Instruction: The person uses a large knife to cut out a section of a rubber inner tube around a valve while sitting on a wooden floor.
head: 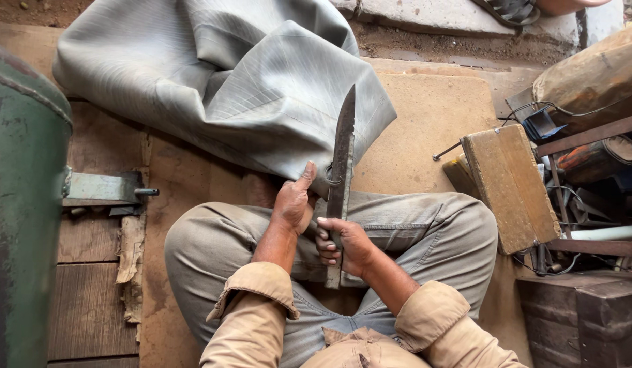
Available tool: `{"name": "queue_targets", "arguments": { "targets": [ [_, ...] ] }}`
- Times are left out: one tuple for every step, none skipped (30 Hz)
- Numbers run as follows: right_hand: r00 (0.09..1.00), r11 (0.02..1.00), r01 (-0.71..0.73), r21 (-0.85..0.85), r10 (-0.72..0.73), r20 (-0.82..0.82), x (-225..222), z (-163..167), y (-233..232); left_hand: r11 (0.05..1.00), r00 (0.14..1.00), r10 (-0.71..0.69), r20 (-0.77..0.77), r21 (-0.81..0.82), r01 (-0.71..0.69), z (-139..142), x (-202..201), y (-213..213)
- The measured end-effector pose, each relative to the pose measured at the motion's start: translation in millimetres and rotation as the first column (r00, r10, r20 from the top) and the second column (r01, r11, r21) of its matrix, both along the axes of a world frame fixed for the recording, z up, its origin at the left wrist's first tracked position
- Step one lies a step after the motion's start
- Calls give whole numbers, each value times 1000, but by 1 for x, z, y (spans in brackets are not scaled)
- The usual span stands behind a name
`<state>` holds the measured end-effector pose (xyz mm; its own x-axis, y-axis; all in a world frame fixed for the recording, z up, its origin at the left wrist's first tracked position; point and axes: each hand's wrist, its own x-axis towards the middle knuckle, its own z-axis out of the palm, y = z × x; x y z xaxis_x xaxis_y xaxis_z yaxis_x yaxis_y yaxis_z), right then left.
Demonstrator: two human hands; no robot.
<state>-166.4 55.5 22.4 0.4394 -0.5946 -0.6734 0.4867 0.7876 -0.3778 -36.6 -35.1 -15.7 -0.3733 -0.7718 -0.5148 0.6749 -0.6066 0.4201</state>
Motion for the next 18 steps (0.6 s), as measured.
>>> {"name": "queue_targets", "arguments": {
  "targets": [
    [1000, 1000, -5, 1, 5, -26, 1, 1, 0, 1000, 1000, 11, -1, -9, -11, 1, 0, 0],
    [998, 1000, -8, -1, 8, -55, 1, 3, 0, 1000, 1000, 19, -4, -21, -19, 1, -1, 0],
    [999, 1000, 6, 31, -5, -48, 2, 5, -1, 999, 1000, 26, -9, -36, -26, 1, -2, -1],
    [999, 998, 20, 64, -18, -40, 5, 6, -1, 999, 999, 28, -23, -29, -28, 1, -3, -1],
    [999, 995, 33, 97, -30, -31, 8, 7, 0, 999, 999, 31, -37, -22, -32, 1, -3, 0],
    [1000, 996, 27, 80, -25, -17, 8, 8, 0, 999, 998, 38, -48, -15, -39, 1, -3, 0],
    [1000, 998, 18, 64, -18, -2, 9, 9, 1, 999, 998, 39, -44, -16, -40, 0, -2, -1],
    [1000, 999, 9, 49, -9, 12, 10, 10, 1, 999, 998, 41, -41, -15, -42, -1, -2, -1],
    [1000, 999, 13, 51, -11, -23, 10, 9, 2, 999, 998, 42, -39, -13, -43, -1, -3, 0],
    [998, 999, 18, 51, -15, -59, 10, 9, 3, 999, 998, 47, -49, -13, -48, -2, -2, 0],
    [995, 998, 27, 49, -22, -97, 9, 9, 4, 999, 997, 49, -60, -15, -50, -2, -3, 0],
    [994, 999, 19, 47, -14, -113, 9, 8, 6, 999, 996, 49, -71, -17, -50, -3, -3, 0],
    [992, 999, 9, 45, -4, -127, 10, 7, 9, 999, 996, 51, -72, -14, -52, -2, -4, 0],
    [990, 999, -4, 42, 10, -138, 12, 7, 11, 998, 996, 56, -72, -13, -57, -2, -3, 0],
    [987, 998, -6, 70, 17, -158, 13, 6, 16, 998, 996, 63, -70, -11, -64, -1, -3, 0],
    [984, 995, -9, 100, 26, -177, 15, 4, 22, 998, 996, 59, -62, -4, -60, 0, -1, -1],
    [980, 991, -8, 130, 34, -197, 16, 1, 30, 999, 997, 53, -55, 5, -53, 2, 0, -1],
    [977, 992, -26, 122, 51, -208, 16, 1, 39, 999, 998, 46, -50, 13, -45, 4, 0, -1]
  ]
}}
